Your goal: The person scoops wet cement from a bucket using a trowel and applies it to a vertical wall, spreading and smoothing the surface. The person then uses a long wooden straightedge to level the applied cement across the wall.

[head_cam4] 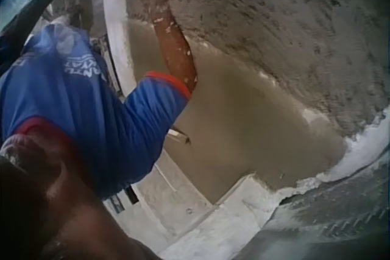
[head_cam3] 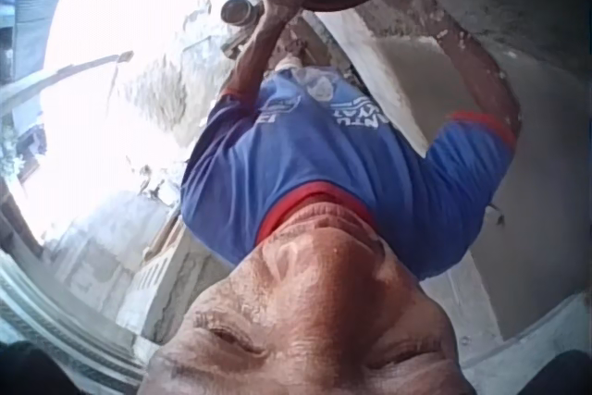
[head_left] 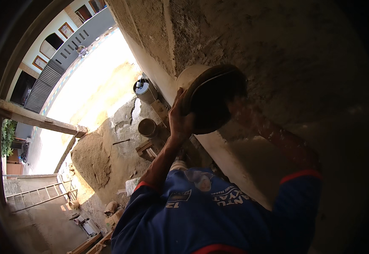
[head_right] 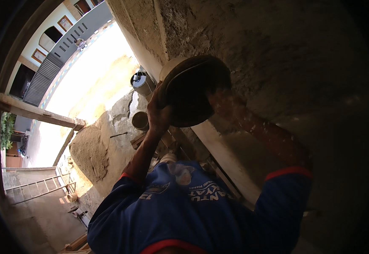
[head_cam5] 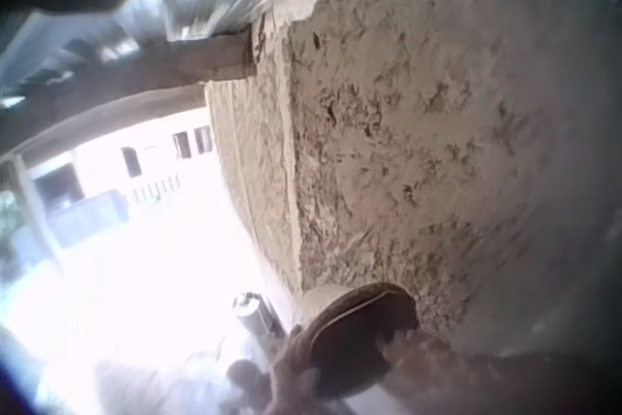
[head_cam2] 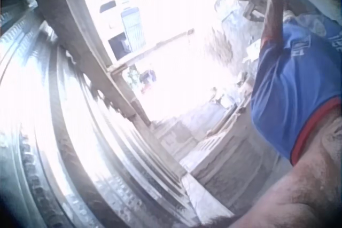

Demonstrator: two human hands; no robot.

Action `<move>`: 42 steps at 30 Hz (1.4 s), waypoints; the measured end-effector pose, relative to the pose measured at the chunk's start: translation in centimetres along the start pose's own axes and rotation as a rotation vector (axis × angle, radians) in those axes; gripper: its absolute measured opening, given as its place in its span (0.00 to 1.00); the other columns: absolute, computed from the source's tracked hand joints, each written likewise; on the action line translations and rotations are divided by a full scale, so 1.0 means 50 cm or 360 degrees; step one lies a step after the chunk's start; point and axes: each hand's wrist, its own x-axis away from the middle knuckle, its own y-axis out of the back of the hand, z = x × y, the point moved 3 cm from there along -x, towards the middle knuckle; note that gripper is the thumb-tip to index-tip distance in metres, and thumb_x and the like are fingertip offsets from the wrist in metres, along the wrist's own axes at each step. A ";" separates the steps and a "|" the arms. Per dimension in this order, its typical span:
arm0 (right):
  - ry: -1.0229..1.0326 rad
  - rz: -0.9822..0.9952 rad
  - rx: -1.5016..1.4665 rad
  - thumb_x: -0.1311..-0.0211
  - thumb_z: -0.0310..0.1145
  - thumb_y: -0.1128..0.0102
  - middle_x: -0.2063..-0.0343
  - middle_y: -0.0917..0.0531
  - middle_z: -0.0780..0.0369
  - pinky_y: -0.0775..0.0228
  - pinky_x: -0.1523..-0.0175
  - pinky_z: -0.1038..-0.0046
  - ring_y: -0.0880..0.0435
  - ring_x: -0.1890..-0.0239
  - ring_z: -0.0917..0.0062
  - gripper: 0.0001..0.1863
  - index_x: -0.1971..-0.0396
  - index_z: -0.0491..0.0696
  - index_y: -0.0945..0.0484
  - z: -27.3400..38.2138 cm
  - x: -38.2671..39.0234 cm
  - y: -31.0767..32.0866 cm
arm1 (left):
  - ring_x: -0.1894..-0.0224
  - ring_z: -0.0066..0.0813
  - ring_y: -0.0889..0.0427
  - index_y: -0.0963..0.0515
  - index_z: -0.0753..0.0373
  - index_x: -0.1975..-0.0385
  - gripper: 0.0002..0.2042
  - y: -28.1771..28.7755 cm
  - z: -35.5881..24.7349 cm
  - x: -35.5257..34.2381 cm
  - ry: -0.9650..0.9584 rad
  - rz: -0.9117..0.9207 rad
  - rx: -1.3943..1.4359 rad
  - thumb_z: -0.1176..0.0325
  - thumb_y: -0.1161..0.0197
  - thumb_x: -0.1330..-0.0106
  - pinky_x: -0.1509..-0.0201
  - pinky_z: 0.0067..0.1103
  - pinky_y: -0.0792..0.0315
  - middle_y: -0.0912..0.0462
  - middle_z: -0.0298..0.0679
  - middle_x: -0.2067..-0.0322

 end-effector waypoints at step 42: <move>-0.0401 0.2092 -0.3932 0.51 0.36 0.33 0.71 0.20 0.55 0.28 0.65 0.69 0.19 0.71 0.72 0.30 0.48 0.43 0.32 -0.320 -0.041 0.020 | 0.63 0.34 0.20 0.30 0.65 0.47 0.30 0.331 0.219 0.317 0.1122 -0.1105 -0.0011 0.79 0.46 0.59 0.60 0.25 0.26 0.20 0.42 0.62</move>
